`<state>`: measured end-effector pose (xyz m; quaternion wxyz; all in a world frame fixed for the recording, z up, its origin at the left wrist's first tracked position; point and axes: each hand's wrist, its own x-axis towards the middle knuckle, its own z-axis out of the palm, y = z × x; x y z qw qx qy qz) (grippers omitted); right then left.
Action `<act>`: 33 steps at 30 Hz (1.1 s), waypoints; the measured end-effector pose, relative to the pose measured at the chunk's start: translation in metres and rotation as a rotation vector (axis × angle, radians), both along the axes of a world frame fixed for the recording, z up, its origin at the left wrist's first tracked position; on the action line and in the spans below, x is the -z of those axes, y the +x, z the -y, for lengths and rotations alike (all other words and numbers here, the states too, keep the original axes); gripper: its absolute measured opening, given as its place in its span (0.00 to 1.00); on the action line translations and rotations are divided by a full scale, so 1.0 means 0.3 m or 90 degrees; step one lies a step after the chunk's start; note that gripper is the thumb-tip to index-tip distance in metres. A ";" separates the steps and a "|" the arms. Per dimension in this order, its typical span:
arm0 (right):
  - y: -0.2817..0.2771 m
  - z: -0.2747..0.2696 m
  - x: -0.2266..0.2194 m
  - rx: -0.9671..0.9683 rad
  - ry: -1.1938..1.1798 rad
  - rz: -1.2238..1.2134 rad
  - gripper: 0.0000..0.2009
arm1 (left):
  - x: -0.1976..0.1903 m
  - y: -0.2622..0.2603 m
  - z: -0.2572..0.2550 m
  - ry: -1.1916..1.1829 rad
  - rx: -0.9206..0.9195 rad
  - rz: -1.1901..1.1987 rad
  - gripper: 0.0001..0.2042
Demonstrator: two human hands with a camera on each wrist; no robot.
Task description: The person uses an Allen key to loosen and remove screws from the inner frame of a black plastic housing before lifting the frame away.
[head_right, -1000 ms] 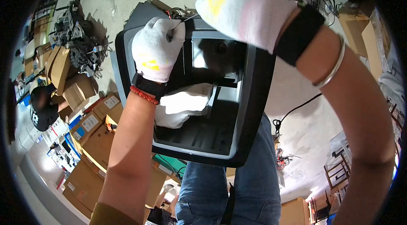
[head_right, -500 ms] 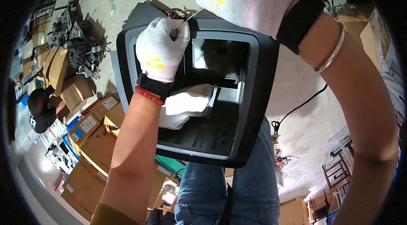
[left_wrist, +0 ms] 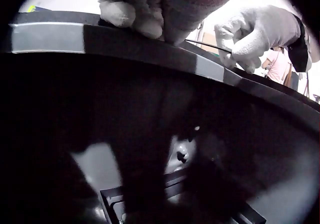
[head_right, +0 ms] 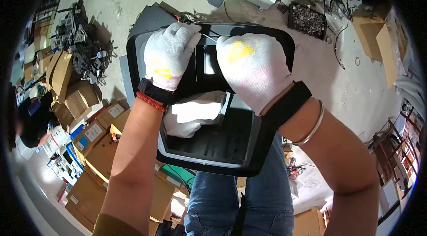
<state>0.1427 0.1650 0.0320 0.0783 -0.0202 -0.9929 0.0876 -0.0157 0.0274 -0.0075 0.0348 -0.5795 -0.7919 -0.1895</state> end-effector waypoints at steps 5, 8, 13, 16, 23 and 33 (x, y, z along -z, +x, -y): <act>0.008 -0.030 0.029 0.086 -0.051 -0.076 0.04 | -0.023 0.023 -0.016 -0.052 -0.021 -0.010 0.06; 0.034 -0.099 0.077 0.165 -0.211 -0.049 0.07 | -0.053 0.040 -0.027 -0.013 -0.041 -0.018 0.06; 0.060 -0.079 -0.040 0.070 -0.217 0.039 0.09 | -0.118 0.058 0.045 0.060 0.001 -0.029 0.10; 0.156 0.089 -0.032 0.191 -0.414 -0.097 0.09 | -0.143 0.076 0.129 0.005 0.036 -0.021 0.14; -0.003 0.269 0.046 0.544 -0.788 0.109 0.09 | -0.120 0.111 0.085 -0.002 -0.284 0.327 0.11; -0.073 0.331 0.099 0.629 -0.814 0.120 0.11 | -0.131 0.054 0.052 -0.229 -0.328 0.749 0.11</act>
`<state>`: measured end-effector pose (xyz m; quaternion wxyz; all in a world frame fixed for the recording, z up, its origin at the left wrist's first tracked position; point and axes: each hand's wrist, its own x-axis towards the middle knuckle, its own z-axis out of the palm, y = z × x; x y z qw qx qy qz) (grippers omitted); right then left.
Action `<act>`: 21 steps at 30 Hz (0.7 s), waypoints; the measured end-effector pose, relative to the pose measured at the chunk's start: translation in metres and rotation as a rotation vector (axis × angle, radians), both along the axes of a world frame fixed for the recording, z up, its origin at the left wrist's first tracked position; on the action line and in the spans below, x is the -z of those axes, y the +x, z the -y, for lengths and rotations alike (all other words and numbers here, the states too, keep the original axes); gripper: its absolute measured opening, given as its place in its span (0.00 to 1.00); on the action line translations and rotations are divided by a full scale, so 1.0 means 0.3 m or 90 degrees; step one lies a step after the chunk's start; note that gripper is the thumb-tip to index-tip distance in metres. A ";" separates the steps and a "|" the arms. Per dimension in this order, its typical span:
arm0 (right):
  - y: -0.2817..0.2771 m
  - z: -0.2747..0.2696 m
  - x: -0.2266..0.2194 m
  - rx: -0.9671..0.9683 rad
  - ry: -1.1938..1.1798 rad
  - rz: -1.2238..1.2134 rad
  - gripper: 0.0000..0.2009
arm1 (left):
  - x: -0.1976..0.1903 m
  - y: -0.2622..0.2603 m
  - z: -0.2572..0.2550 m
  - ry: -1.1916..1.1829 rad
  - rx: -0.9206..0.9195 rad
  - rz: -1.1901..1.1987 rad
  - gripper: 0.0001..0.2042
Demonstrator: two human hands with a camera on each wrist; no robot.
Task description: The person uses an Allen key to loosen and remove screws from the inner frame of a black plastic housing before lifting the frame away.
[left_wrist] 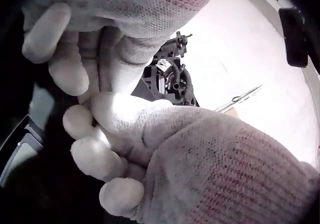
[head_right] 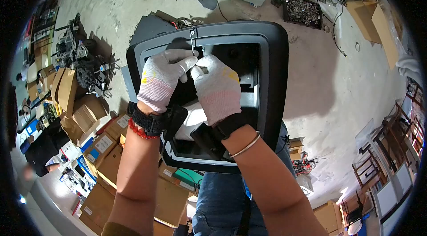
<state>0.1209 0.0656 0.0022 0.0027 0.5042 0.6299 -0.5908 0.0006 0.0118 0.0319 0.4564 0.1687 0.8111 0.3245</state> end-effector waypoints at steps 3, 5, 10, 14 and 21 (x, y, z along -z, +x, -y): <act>0.000 -0.008 -0.014 -0.032 0.022 0.032 0.11 | 0.030 -0.023 0.017 0.041 0.012 0.031 0.10; -0.001 -0.003 -0.014 -0.031 0.030 0.026 0.11 | 0.042 -0.040 0.023 0.068 0.020 0.047 0.10; -0.001 0.025 0.002 -0.018 0.032 0.028 0.09 | 0.051 -0.047 0.026 0.060 0.060 0.042 0.10; -0.006 0.030 0.024 -0.010 0.023 0.008 0.08 | 0.046 -0.044 0.025 0.028 0.051 0.018 0.09; -0.004 0.026 0.037 0.065 -0.121 -0.049 0.07 | 0.045 -0.047 0.025 0.027 0.049 0.032 0.09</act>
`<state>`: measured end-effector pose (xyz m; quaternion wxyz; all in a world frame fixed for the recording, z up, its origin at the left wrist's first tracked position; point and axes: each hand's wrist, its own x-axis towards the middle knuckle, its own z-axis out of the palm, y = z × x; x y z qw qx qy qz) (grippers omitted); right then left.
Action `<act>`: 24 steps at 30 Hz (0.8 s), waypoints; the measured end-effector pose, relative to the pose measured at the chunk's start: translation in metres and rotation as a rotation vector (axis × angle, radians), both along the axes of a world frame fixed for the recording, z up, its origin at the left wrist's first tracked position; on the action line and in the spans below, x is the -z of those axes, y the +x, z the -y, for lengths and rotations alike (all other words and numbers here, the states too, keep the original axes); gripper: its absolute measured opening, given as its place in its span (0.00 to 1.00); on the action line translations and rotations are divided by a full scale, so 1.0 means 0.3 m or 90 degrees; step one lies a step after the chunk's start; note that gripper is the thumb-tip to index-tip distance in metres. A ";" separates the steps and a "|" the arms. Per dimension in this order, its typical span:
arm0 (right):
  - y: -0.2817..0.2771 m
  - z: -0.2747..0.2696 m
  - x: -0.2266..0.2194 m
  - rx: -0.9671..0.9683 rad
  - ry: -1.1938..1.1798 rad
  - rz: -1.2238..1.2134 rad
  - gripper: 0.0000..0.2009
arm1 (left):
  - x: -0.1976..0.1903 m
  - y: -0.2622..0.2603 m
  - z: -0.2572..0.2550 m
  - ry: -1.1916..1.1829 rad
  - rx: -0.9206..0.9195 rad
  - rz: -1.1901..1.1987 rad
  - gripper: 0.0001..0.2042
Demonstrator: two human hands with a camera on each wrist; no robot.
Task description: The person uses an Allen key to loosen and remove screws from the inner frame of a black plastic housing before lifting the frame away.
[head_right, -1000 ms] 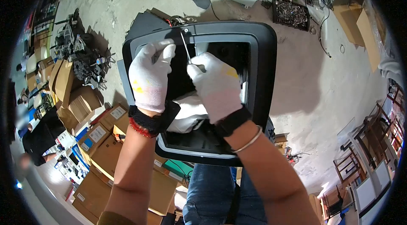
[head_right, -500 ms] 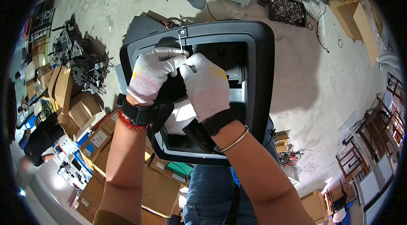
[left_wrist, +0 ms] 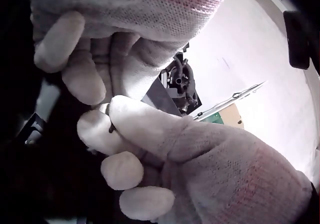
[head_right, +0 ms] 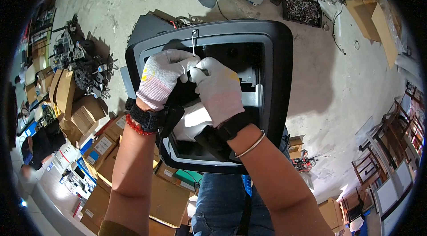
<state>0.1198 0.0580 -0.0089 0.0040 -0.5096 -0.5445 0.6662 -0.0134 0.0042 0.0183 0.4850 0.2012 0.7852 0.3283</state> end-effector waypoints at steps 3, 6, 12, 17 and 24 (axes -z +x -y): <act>0.006 -0.048 -0.063 0.031 -0.081 -0.006 0.08 | -0.003 0.005 -0.002 0.003 0.057 -0.176 0.09; 0.051 -0.093 -0.060 0.009 -0.015 0.002 0.09 | -0.025 -0.004 -0.007 0.187 0.135 -0.563 0.10; 0.125 -0.270 -0.042 -0.273 0.669 0.015 0.08 | 0.011 -0.039 -0.020 0.204 0.166 -0.549 0.15; 0.113 -0.350 -0.014 -0.299 0.842 -0.138 0.14 | 0.031 -0.033 -0.007 0.220 0.166 -0.573 0.19; 0.118 -0.369 0.003 -0.336 0.848 -0.134 0.15 | 0.031 -0.021 -0.005 0.221 0.163 -0.532 0.20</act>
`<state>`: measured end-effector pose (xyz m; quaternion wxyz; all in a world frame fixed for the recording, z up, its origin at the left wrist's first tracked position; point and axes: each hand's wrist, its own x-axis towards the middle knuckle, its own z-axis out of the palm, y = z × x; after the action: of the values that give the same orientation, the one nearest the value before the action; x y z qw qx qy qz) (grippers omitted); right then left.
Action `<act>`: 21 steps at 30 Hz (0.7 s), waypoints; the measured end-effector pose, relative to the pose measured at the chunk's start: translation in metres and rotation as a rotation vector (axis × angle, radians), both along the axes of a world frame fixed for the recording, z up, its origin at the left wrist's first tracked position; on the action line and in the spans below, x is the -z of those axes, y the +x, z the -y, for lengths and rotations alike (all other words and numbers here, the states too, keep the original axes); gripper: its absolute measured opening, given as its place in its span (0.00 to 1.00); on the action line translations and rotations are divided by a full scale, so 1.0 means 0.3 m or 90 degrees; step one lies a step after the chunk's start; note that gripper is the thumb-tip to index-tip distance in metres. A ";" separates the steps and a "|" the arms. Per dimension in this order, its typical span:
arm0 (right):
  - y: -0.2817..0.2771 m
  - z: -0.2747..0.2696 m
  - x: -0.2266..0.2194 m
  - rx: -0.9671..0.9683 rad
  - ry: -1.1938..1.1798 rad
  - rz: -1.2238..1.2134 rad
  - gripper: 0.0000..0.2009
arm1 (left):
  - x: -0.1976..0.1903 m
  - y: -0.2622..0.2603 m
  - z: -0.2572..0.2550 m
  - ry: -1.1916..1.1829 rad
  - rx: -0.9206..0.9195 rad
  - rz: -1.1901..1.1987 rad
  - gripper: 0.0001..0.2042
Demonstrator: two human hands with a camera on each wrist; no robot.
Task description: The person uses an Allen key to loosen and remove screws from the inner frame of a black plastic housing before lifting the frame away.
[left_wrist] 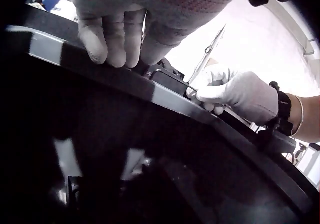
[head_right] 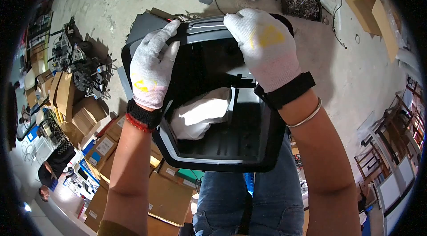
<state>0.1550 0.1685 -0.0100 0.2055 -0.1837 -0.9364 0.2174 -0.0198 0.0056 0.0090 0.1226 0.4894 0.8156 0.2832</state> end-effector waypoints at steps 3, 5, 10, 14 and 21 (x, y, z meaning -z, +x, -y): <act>-0.002 0.008 -0.008 0.020 0.000 0.012 0.15 | 0.004 0.003 -0.023 0.018 0.022 -0.006 0.18; 0.001 0.011 0.001 0.029 0.035 -0.001 0.15 | 0.009 0.011 -0.054 0.019 0.035 -0.045 0.15; 0.003 -0.009 -0.029 0.008 0.067 0.038 0.15 | 0.013 0.012 -0.084 -0.039 0.087 -0.237 0.08; 0.004 -0.030 -0.045 -0.054 0.090 0.007 0.16 | 0.013 0.005 -0.088 -0.060 0.135 -0.306 0.08; 0.012 -0.038 -0.034 -0.081 0.135 0.015 0.17 | -0.007 0.003 -0.122 -0.171 0.172 -0.395 0.07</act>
<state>0.1587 0.1801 0.0001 0.1983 -0.1034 -0.9663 0.1272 -0.0190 0.0421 0.0112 -0.0308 0.6350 0.7719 -0.0071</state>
